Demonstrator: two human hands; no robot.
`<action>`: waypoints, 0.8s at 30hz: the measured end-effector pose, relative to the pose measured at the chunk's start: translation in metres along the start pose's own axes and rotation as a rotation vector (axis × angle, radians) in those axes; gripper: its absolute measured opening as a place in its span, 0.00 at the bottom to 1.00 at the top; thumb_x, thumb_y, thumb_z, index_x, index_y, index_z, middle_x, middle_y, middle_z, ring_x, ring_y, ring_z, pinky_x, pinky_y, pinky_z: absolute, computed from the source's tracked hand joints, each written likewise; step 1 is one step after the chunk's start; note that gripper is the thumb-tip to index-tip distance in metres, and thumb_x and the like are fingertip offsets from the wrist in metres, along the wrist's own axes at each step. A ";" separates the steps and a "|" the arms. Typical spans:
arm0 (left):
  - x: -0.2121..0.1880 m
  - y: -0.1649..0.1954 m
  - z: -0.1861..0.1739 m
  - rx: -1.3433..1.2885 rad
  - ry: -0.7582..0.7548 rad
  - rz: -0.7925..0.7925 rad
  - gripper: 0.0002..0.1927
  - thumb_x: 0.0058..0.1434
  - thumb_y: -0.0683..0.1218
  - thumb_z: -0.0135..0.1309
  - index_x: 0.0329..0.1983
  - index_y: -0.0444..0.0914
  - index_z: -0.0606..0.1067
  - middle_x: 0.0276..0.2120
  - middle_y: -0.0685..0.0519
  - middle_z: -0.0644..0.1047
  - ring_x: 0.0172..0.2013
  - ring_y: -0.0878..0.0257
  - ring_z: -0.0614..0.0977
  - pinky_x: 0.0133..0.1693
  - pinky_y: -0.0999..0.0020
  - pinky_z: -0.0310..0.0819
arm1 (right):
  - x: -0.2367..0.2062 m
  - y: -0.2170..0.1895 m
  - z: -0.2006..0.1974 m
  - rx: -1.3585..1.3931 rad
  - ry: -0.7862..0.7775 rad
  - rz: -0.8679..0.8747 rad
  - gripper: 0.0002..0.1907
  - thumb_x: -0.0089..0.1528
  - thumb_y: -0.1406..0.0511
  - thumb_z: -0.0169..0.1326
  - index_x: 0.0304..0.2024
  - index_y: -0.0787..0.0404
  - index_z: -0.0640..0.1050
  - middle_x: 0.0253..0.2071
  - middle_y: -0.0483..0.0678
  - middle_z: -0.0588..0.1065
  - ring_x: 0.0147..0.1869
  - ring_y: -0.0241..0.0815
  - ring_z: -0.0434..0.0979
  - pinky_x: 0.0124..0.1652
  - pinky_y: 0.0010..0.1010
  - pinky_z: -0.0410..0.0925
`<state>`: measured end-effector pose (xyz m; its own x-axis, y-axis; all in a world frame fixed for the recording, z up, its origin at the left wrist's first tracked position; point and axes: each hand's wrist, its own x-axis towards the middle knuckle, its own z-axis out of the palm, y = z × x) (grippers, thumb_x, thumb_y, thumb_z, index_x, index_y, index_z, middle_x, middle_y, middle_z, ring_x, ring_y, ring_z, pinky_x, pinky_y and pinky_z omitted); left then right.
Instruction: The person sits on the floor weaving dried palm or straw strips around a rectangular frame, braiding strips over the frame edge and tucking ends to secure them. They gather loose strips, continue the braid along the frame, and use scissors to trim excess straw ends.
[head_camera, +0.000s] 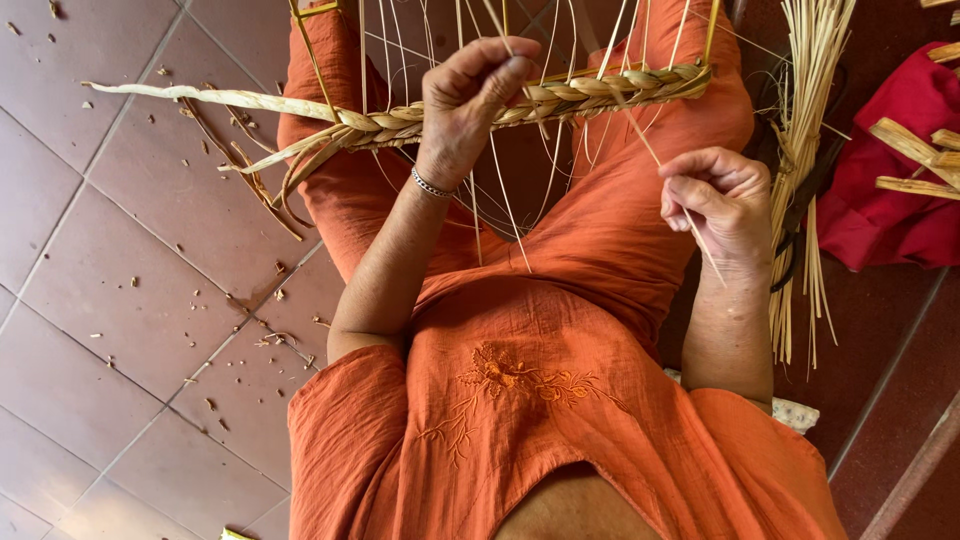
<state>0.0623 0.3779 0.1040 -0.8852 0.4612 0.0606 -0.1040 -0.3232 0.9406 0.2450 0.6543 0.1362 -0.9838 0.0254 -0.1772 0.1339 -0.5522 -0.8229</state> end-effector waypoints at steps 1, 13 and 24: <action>-0.001 0.003 0.005 0.008 -0.023 0.007 0.10 0.75 0.43 0.57 0.57 0.37 0.79 0.43 0.51 0.84 0.41 0.69 0.84 0.42 0.74 0.82 | 0.000 -0.002 0.000 0.069 -0.067 -0.013 0.04 0.69 0.74 0.58 0.46 0.70 0.81 0.32 0.57 0.80 0.26 0.37 0.77 0.26 0.25 0.70; 0.001 0.027 0.013 -0.184 0.033 -0.066 0.12 0.75 0.47 0.55 0.58 0.39 0.79 0.35 0.53 0.82 0.28 0.71 0.79 0.31 0.75 0.78 | -0.001 -0.033 0.009 -0.305 0.035 -0.538 0.06 0.71 0.67 0.61 0.41 0.64 0.81 0.34 0.47 0.75 0.30 0.36 0.70 0.28 0.27 0.65; -0.004 0.026 0.003 -0.041 0.024 -0.153 0.11 0.72 0.45 0.58 0.54 0.39 0.81 0.30 0.56 0.81 0.26 0.74 0.76 0.24 0.78 0.72 | 0.050 -0.048 0.078 -0.352 0.073 -0.514 0.04 0.74 0.69 0.60 0.44 0.65 0.80 0.30 0.44 0.73 0.25 0.29 0.63 0.24 0.20 0.59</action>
<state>0.0642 0.3705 0.1292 -0.8683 0.4876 -0.0909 -0.2566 -0.2847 0.9236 0.1799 0.6169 0.2090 -0.9239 0.2787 0.2621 -0.3107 -0.1471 -0.9390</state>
